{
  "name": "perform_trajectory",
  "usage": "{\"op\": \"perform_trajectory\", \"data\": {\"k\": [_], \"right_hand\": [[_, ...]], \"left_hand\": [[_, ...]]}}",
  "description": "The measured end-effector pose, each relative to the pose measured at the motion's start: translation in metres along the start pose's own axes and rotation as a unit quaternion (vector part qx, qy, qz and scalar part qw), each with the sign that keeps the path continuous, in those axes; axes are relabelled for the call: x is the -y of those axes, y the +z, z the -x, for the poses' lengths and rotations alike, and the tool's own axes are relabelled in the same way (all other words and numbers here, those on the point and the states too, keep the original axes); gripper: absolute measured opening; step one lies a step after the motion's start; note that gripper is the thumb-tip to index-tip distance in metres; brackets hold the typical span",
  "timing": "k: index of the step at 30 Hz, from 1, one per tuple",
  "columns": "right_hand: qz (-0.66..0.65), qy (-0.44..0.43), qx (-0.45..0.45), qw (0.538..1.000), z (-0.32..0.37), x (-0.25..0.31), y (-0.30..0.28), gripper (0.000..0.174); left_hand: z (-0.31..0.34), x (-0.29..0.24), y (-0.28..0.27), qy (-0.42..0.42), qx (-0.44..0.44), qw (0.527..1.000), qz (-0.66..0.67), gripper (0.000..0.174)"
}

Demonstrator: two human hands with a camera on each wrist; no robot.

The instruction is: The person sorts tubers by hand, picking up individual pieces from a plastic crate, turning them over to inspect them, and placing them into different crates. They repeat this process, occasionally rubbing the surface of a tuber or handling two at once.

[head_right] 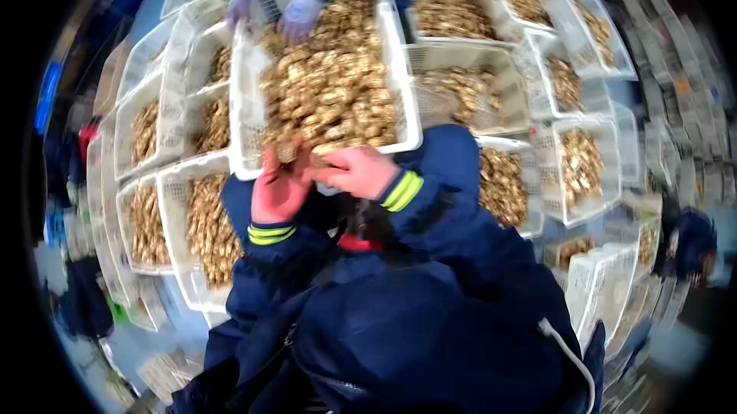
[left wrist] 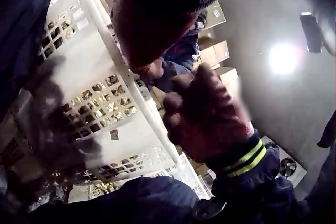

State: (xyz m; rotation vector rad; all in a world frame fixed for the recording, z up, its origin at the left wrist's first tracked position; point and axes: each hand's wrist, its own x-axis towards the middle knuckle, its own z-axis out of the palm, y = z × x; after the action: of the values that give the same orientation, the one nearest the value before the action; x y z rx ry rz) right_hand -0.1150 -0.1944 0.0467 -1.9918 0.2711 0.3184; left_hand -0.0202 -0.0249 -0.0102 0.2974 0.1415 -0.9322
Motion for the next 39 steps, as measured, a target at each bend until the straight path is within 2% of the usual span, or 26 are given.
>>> {"op": "perform_trajectory", "data": {"k": [1,2,3,5,6,7,9,13,14,15,17,18,19,20,21,23,24,25,27,29,31,33,34,35,37,39], "right_hand": [[0.062,-0.115,-0.032,0.991,-0.002,-0.007,0.004,0.028],[0.068,-0.199,-0.049,0.977,-0.005,-0.022,0.013,0.032],[0.024,-0.018,0.006,1.000,0.005,-0.006,0.010,0.035],[-0.021,0.059,-0.007,0.998,0.003,0.005,0.009,0.037],[0.010,0.023,-0.044,0.999,-0.001,0.002,0.010,0.042],[-0.031,-0.050,-0.074,0.996,-0.007,-0.007,0.017,0.037],[-0.295,0.009,0.006,0.956,-0.011,0.006,0.013,0.029],[-0.261,0.003,0.002,0.965,-0.022,0.005,0.022,0.021],[-0.326,0.020,-0.005,0.945,-0.020,0.011,0.023,0.014],[-0.327,0.019,-0.005,0.945,-0.018,0.016,0.022,0.014],[-0.220,0.027,-0.055,0.974,-0.014,0.022,0.021,0.012],[-0.221,0.028,-0.055,0.973,-0.013,0.020,0.022,0.012],[-0.086,-0.018,-0.096,0.992,-0.013,0.015,0.021,0.016],[0.053,-0.063,-0.134,0.987,-0.013,0.015,0.020,0.021],[0.054,-0.063,-0.135,0.987,-0.012,0.015,0.020,0.021],[0.101,-0.134,-0.185,0.968,-0.008,0.019,0.022,0.028],[0.120,-0.142,-0.178,0.966,-0.007,0.021,0.021,0.029],[0.135,-0.109,-0.146,0.974,-0.004,0.024,0.019,0.030],[0.179,-0.147,-0.093,0.968,0.003,0.024,0.011,0.017],[0.198,-0.140,-0.125,0.962,0.003,0.021,0.009,0.018],[0.215,-0.134,-0.156,0.955,-0.001,0.020,0.008,0.021],[0.091,-0.132,-0.187,0.969,-0.009,0.020,0.007,0.035],[0.085,-0.184,-0.187,0.961,-0.009,0.021,0.006,0.042],[0.117,-0.145,-0.161,0.969,-0.011,0.025,0.006,0.034],[0.162,-0.144,-0.140,0.966,-0.014,0.021,0.006,0.028],[0.139,-0.165,-0.150,0.965,-0.014,0.022,0.007,0.028]], "left_hand": [[-0.002,0.002,0.001,0.010,-0.015,1.000,-0.007,0.035],[-0.001,0.001,0.000,-0.025,-0.019,0.997,0.065,0.033],[0.000,0.005,0.004,0.004,-0.041,0.999,0.016,0.032],[0.001,0.008,0.008,0.022,-0.051,0.998,-0.027,0.032],[0.001,0.009,0.009,0.033,-0.028,0.997,-0.058,0.034],[0.001,0.007,0.009,0.031,-0.027,0.998,-0.053,0.034],[0.005,0.006,0.021,0.042,0.004,0.988,-0.150,0.034],[0.008,0.011,0.028,0.029,0.021,0.979,-0.203,0.039],[0.007,0.012,0.022,0.041,-0.001,0.982,-0.186,0.038],[0.005,0.012,0.017,0.041,-0.001,0.982,-0.186,0.038],[0.004,0.011,0.013,0.039,0.011,0.977,-0.207,0.036],[0.005,0.012,0.016,0.038,0.010,0.977,-0.207,0.036],[0.005,0.015,0.019,0.065,0.010,0.971,-0.231,0.036],[0.005,0.016,0.023,0.093,0.011,0.963,-0.254,0.035],[0.004,0.016,0.022,0.093,0.011,0.963,-0.253,0.035],[0.004,0.014,0.019,0.120,-0.021,0.955,-0.272,0.033],[0.008,0.011,0.019,0.106,-0.018,0.969,-0.221,0.035],[0.009,0.010,0.019,0.108,-0.019,0.969,-0.221,0.035],[0.009,0.010,0.020,0.077,-0.070,0.979,-0.174,0.036],[0.008,0.011,0.019,0.075,-0.071,0.982,-0.161,0.037],[0.009,0.011,0.021,0.087,-0.042,0.978,-0.185,0.038],[0.009,0.011,0.021,0.081,-0.030,0.977,-0.197,0.038],[0.009,0.011,0.020,0.076,-0.018,0.975,-0.208,0.038],[0.008,0.012,0.019,0.071,-0.006,0.973,-0.218,0.038],[0.011,0.011,0.015,0.069,-0.002,0.979,-0.189,0.044],[0.012,0.005,0.029,0.071,0.058,0.970,-0.227,0.053]]}}
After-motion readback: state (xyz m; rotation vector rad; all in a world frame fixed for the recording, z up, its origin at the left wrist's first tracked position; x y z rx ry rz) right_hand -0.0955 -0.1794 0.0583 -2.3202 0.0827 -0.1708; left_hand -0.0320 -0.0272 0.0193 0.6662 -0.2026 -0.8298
